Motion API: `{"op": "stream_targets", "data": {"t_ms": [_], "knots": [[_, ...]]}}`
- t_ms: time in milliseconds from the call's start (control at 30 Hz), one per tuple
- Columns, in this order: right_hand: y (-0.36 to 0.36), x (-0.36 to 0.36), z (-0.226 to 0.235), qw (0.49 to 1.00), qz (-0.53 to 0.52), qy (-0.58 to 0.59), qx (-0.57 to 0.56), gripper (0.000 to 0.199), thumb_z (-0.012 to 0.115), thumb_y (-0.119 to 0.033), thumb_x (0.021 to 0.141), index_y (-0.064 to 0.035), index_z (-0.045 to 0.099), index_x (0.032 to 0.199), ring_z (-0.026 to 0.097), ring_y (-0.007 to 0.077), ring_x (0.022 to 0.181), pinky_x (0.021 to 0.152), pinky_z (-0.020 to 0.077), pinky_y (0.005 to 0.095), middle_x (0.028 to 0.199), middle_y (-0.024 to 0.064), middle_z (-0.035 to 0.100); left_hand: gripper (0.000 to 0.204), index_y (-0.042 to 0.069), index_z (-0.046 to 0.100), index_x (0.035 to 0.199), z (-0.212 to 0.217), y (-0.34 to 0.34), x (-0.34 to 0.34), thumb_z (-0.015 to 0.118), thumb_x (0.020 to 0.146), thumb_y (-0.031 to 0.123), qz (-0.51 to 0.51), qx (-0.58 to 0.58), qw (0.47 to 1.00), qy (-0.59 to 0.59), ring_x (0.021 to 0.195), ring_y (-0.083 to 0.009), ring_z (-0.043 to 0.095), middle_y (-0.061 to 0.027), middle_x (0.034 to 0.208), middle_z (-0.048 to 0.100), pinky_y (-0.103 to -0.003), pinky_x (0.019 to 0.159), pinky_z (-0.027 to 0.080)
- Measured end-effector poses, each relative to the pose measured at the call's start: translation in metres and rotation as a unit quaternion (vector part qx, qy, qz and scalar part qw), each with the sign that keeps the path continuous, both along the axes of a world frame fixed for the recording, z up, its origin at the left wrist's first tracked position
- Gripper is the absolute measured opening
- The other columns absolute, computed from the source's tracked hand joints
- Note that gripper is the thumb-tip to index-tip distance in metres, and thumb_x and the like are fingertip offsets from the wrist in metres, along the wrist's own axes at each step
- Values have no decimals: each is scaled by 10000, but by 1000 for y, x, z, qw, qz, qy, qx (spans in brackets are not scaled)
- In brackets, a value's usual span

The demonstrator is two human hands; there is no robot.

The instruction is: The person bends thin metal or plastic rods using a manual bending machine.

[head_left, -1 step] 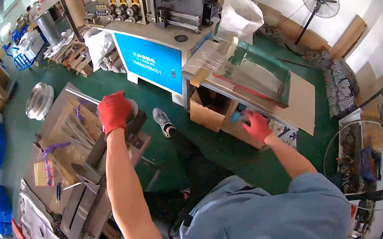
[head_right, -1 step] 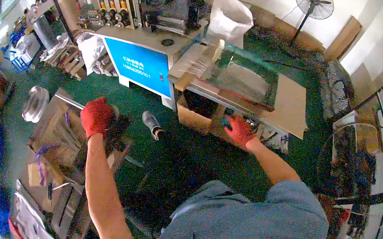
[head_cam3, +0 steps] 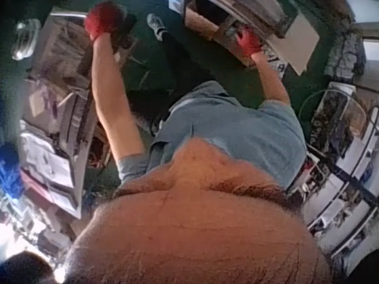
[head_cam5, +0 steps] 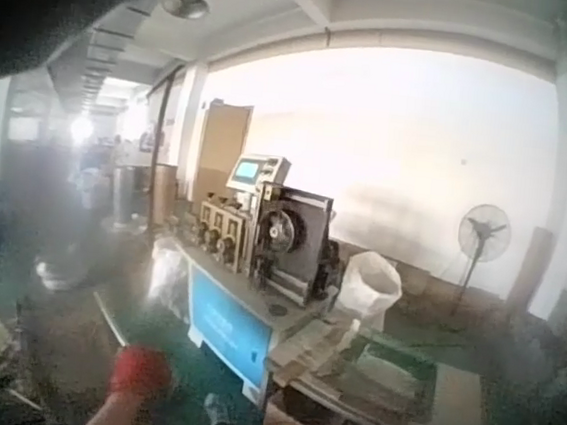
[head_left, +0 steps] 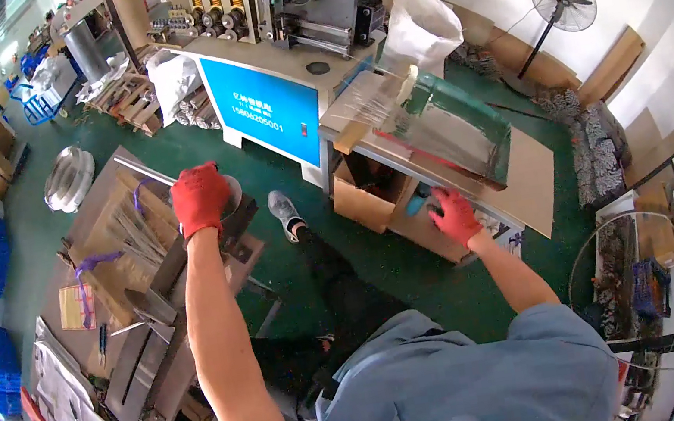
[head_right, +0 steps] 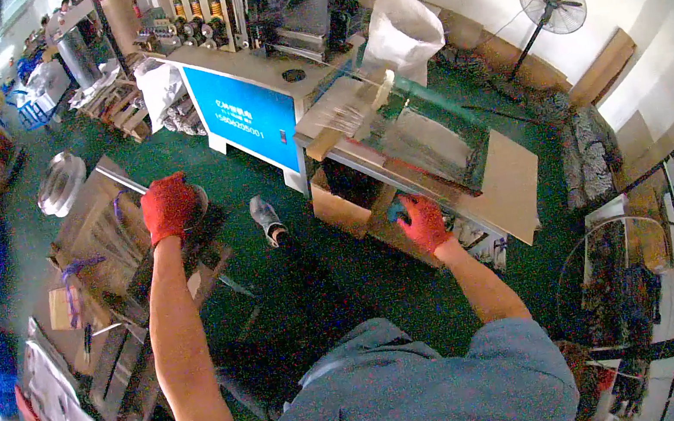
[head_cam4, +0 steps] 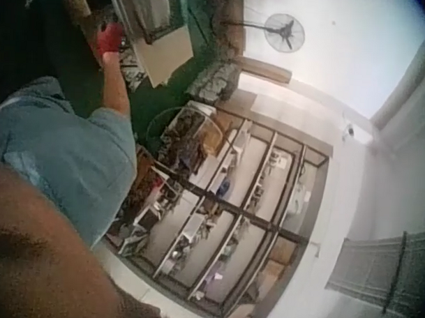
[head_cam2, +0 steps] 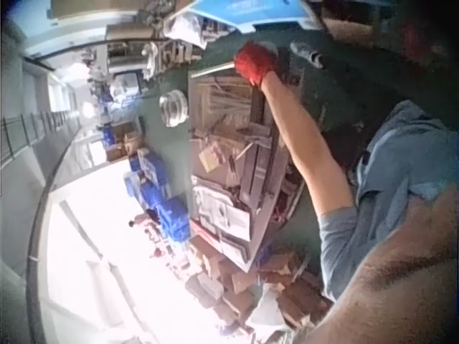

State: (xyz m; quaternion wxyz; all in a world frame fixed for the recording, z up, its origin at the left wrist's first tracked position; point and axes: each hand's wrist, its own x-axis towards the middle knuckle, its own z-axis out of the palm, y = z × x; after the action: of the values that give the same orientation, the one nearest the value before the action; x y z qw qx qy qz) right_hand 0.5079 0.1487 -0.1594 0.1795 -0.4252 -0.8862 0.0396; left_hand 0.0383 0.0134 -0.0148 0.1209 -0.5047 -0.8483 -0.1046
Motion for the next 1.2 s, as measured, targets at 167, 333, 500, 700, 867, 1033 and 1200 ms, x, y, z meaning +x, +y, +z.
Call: {"op": "stream_targets", "data": {"t_ms": [167, 333, 500, 700, 867, 1033, 1200], "knots": [[36, 1, 46, 990, -26, -49, 127, 599, 673, -292, 772, -79, 473, 1295, 488, 379, 1104, 940, 401, 472, 1227, 189, 510, 250, 151, 676, 949, -6, -1, -5, 506, 779, 223, 13, -17, 1000, 19, 850, -306, 646, -120, 914, 679, -434, 708, 524], [68, 6, 48, 986, -71, -131, 71, 565, 670, -327, 771, -98, 501, 1259, 502, 367, 1094, 920, 395, 507, 1186, 171, 539, 223, 143, 668, 920, 0, -3, 2, 515, 779, 222, 13, -11, 1000, 21, 860, -306, 638, -118, 909, 676, -434, 706, 524], [100, 12, 34, 986, -66, -149, -23, 415, 622, -304, 798, -91, 562, 1149, 562, 354, 995, 858, 442, 483, 1060, 162, 602, 224, 133, 657, 937, 2, -6, 4, 510, 791, 218, -1, 10, 1000, 19, 892, -311, 629, -114, 905, 673, -434, 736, 517], [96, -1, 41, 988, -23, -152, -16, 317, 591, -284, 810, -69, 604, 1043, 599, 363, 893, 790, 483, 468, 956, 174, 629, 244, 131, 647, 985, -6, -5, -4, 519, 797, 219, 4, -6, 999, 31, 906, -312, 622, -102, 924, 672, -428, 751, 509], [105, 0, 49, 980, -35, -184, -73, 320, 598, -295, 804, -106, 601, 1063, 593, 365, 922, 800, 466, 469, 989, 172, 625, 223, 131, 641, 968, -2, 0, 3, 523, 794, 204, 20, -29, 998, 46, 877, -308, 623, -92, 889, 670, -429, 713, 511], [129, -25, 84, 932, 7, -260, -252, 505, 575, -448, 825, -22, 591, 1097, 587, 402, 998, 864, 466, 476, 1100, 226, 610, 216, 126, 642, 954, -4, -4, -1, 524, 790, 203, 23, -25, 997, 64, 867, -305, 621, -89, 877, 667, -428, 706, 509], [204, -53, 57, 937, 59, -184, -291, 561, 557, -478, 829, 1, 582, 1122, 575, 387, 1050, 914, 446, 457, 1129, 229, 603, 209, 121, 644, 941, -8, 1, -5, 534, 784, 202, 27, -26, 997, 70, 870, -306, 620, -87, 881, 668, -427, 712, 508]]}}
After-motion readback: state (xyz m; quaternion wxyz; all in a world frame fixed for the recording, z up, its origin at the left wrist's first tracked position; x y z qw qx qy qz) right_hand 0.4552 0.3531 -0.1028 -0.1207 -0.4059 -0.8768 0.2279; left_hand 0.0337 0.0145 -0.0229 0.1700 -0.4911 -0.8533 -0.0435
